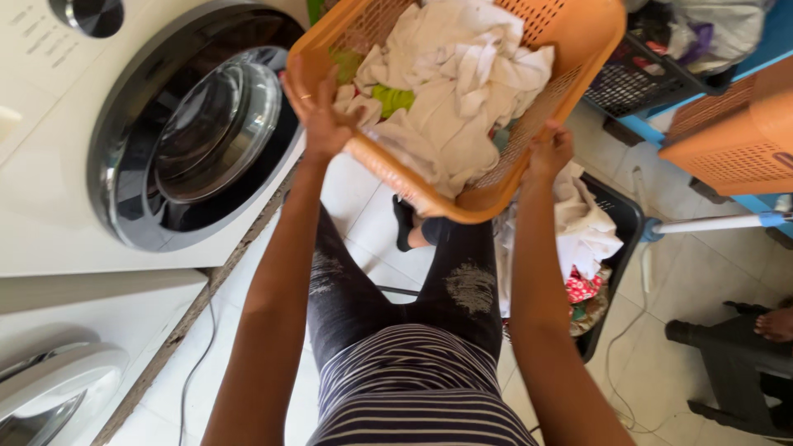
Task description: The person sits in front of a front-loading washing machine and sorts laundry from plastic baskets, placing items of clothing one at a time into the washer drum. They move baskets around, open the washer door, and load whites and colored garments until the drum is filled.
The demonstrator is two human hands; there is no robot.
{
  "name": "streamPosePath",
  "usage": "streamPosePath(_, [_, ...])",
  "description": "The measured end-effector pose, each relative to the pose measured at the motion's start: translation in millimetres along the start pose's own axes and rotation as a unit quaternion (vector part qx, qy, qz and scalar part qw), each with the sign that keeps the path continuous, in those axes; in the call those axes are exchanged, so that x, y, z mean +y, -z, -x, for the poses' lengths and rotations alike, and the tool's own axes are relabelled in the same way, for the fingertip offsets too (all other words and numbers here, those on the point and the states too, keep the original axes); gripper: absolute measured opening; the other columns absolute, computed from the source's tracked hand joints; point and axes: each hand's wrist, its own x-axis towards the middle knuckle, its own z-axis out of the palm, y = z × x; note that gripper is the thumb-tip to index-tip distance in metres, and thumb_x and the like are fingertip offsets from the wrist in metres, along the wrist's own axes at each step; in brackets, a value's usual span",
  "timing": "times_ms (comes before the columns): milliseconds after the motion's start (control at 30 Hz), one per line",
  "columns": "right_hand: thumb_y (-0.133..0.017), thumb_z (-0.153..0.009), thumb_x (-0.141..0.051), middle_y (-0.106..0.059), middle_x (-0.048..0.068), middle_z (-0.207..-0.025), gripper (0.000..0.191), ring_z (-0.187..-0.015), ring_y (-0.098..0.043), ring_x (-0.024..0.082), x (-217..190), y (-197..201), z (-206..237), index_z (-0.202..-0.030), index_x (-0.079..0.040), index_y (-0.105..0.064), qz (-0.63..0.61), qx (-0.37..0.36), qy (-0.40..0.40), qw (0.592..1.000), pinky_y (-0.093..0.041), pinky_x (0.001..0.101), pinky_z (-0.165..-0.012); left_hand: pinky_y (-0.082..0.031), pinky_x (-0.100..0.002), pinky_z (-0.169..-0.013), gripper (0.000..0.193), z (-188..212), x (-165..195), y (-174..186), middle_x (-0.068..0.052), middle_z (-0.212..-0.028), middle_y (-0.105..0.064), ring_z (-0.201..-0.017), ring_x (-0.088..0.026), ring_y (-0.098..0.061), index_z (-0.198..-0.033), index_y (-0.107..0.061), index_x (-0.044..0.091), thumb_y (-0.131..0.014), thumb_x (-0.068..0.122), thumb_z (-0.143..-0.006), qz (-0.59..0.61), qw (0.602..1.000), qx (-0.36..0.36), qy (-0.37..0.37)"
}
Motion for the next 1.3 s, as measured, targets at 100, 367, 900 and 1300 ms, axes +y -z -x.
streamPosePath(100, [-0.061,-0.094,0.011,-0.068,0.007,-0.09,0.019,-0.067,-0.063,0.017,-2,-13,-16,-0.1,-0.006,-0.068,-0.004,0.029,-0.025,0.999,-0.049,0.0262,-0.054,-0.013,-0.069,-0.122,0.097,8,10,1,-0.027,-0.168,0.001,-0.155,-0.051,0.005,-0.159,-0.039,0.014,-0.086,0.054,-0.085,0.005,1.0,-0.022,-0.011])
streamPosePath(367, [-0.058,-0.088,0.022,-0.075,0.012,-0.096,0.029,-0.073,-0.072,0.018,-11,-29,-59,-0.101,-0.002,-0.068,0.055,0.016,0.038,0.998,-0.058,0.028,-0.059,-0.016,-0.071,-0.122,0.106,6,28,-24,-0.021,-0.171,0.002,-0.157,-0.05,0.004,-0.165,-0.029,0.021,-0.068,0.078,-0.084,-0.081,0.986,-0.145,0.001])
streamPosePath(900, [-0.064,-0.087,0.021,-0.072,0.014,-0.095,0.028,-0.074,-0.071,0.02,-19,-16,-122,-0.105,0.0,-0.067,0.061,-0.09,0.097,0.989,-0.06,0.031,-0.062,-0.015,-0.069,-0.121,0.108,-21,64,-79,-0.022,-0.169,0.005,-0.154,-0.053,0.004,-0.163,-0.021,0.025,-0.055,0.086,-0.08,-0.132,0.977,-0.164,0.031])
streamPosePath(1300, [-0.068,-0.103,-0.034,-0.065,0.014,-0.126,0.056,-0.133,-0.05,0.038,-18,-43,-149,-0.14,0.004,-0.05,0.468,0.058,0.433,0.769,-0.035,0.0527,-0.111,-0.016,-0.071,-0.12,0.105,-50,40,-116,-0.021,-0.168,-0.006,-0.154,-0.05,-0.004,-0.161,-0.023,0.027,-0.063,0.08,-0.079,-0.165,0.957,-0.227,0.067])
